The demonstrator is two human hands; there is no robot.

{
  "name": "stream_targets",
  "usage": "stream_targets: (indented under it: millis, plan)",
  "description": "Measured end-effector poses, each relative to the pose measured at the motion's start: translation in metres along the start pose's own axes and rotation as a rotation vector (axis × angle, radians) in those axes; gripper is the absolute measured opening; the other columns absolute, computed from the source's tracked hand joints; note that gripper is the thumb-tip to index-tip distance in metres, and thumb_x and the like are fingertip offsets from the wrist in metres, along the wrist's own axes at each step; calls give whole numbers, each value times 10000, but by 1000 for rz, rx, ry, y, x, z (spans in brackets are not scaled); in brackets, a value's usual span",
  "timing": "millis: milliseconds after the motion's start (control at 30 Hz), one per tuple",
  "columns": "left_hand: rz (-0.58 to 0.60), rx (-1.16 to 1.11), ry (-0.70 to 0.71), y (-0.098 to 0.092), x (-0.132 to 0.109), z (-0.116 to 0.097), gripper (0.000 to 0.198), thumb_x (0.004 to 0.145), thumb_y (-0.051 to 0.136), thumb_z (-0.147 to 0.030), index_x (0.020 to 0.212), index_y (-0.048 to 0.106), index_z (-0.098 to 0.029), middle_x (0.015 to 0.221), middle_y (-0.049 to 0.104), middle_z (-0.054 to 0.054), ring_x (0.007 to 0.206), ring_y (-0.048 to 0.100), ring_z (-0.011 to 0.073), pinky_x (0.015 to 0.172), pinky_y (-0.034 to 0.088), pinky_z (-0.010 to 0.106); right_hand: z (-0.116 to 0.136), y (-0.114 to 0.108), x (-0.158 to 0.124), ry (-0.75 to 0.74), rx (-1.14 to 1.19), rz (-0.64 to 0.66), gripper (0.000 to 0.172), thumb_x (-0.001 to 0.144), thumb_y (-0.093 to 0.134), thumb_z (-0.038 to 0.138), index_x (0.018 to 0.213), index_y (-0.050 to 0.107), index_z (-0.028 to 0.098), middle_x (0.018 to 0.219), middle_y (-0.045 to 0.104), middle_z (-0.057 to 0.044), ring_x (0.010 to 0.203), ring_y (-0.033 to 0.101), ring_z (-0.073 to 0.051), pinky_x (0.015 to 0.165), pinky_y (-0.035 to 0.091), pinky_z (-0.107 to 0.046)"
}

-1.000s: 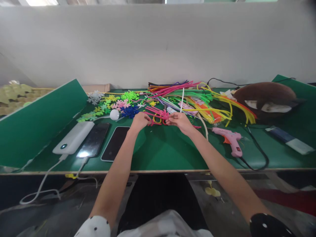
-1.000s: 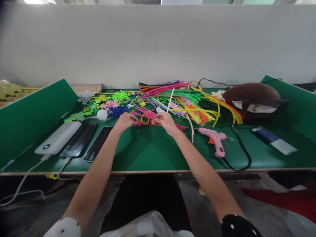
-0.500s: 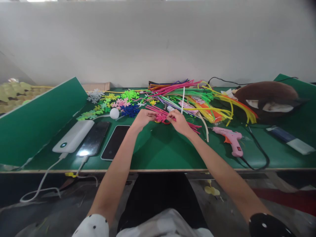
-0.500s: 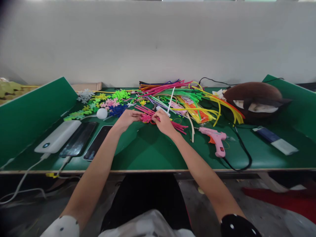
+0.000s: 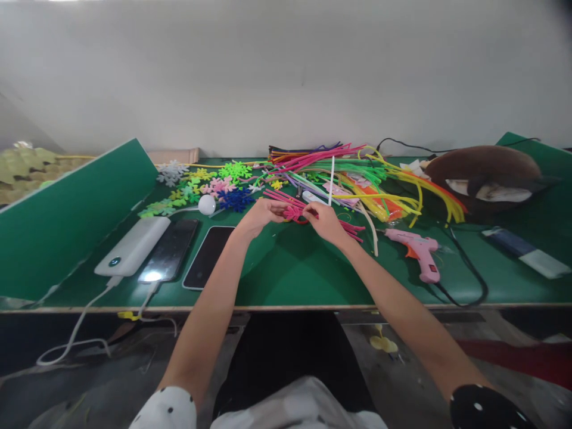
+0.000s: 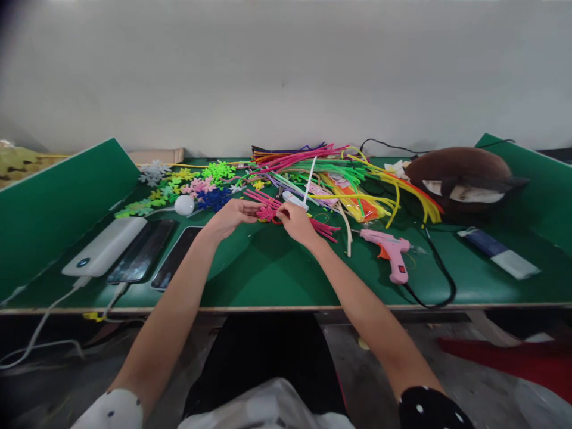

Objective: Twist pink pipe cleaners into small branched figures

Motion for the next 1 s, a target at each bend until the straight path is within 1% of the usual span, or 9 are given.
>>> stream_targets:
  millis: [67, 167, 300, 500, 700, 800, 833, 900, 1000]
  plan:
    - [-8, -4, -1, 1, -1, -1, 372, 535, 639, 33, 832, 727, -174, 789, 721, 44, 725, 655, 145, 742, 534, 312, -1, 0, 0, 4, 0, -7, 101, 773, 498, 192, 697, 564, 184, 705, 611, -29, 685, 539, -171, 679, 384, -301]
    - [-59, -12, -8, 3, -1, -1, 263, 572, 689, -58, 806, 730, -172, 736, 717, 44, 711, 654, 155, 751, 531, 329, -1, 1, 0, 18, 16, -8, 96, 773, 510, 206, 693, 560, 185, 697, 610, -30, 674, 543, -171, 684, 390, -306]
    - [-136, -5, -17, 4, 2, 2, 178, 572, 698, -61, 719, 725, -159, 665, 702, 39, 679, 650, 151, 771, 520, 336, 0, 1, -1, 34, 58, -21, 86, 767, 517, 209, 691, 551, 189, 682, 609, -26, 665, 551, -169, 691, 403, -310]
    - [-188, 13, 13, 3, 6, 6, 157, 556, 723, -91, 701, 722, -149, 648, 693, 44, 679, 650, 165, 781, 512, 348, 1, 2, -1, 44, 107, -35, 80, 748, 526, 214, 670, 540, 199, 677, 613, -20, 671, 564, -174, 704, 420, -324]
    - [-238, 51, 54, 4, 7, 7, 132, 536, 748, -136, 653, 688, -136, 628, 677, 46, 656, 643, 161, 721, 516, 316, -4, 3, 0, 88, 167, -47, 86, 718, 546, 226, 639, 541, 194, 658, 602, -17, 673, 566, -179, 687, 433, -330]
    - [-258, 66, 83, 5, 7, 7, 140, 530, 751, -151, 643, 672, -129, 611, 668, 36, 636, 633, 153, 706, 514, 307, -7, 4, 1, 89, 193, -38, 79, 717, 551, 242, 660, 554, 186, 669, 610, -18, 680, 583, -182, 690, 452, -334]
    - [-271, 68, 92, 4, 7, 6, 140, 530, 747, -146, 643, 668, -126, 606, 664, 31, 631, 631, 150, 705, 513, 305, -7, 3, 1, 72, 182, -58, 76, 723, 546, 244, 681, 562, 184, 691, 620, -24, 694, 592, -185, 701, 459, -339]
    - [-310, 71, 109, 2, 7, 6, 132, 532, 732, -126, 643, 660, -121, 596, 657, 23, 621, 627, 146, 698, 511, 299, 1, -2, 1, 2, 116, -157, 78, 747, 527, 238, 735, 577, 180, 758, 642, -43, 749, 607, -195, 743, 468, -358]
    - [-388, 84, 126, -3, 8, 5, 99, 555, 692, -94, 641, 648, -118, 589, 647, 14, 603, 617, 135, 679, 505, 287, 30, -15, -7, -198, -22, -368, 124, 814, 471, 232, 795, 586, 191, 831, 650, -66, 841, 606, -206, 785, 473, -378]
Point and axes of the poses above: each hand's wrist, its own x-axis towards the middle knuckle, its own y-axis out of the palm, z = x × y, the point moved 1 cm from there along x, towards the middle knuckle
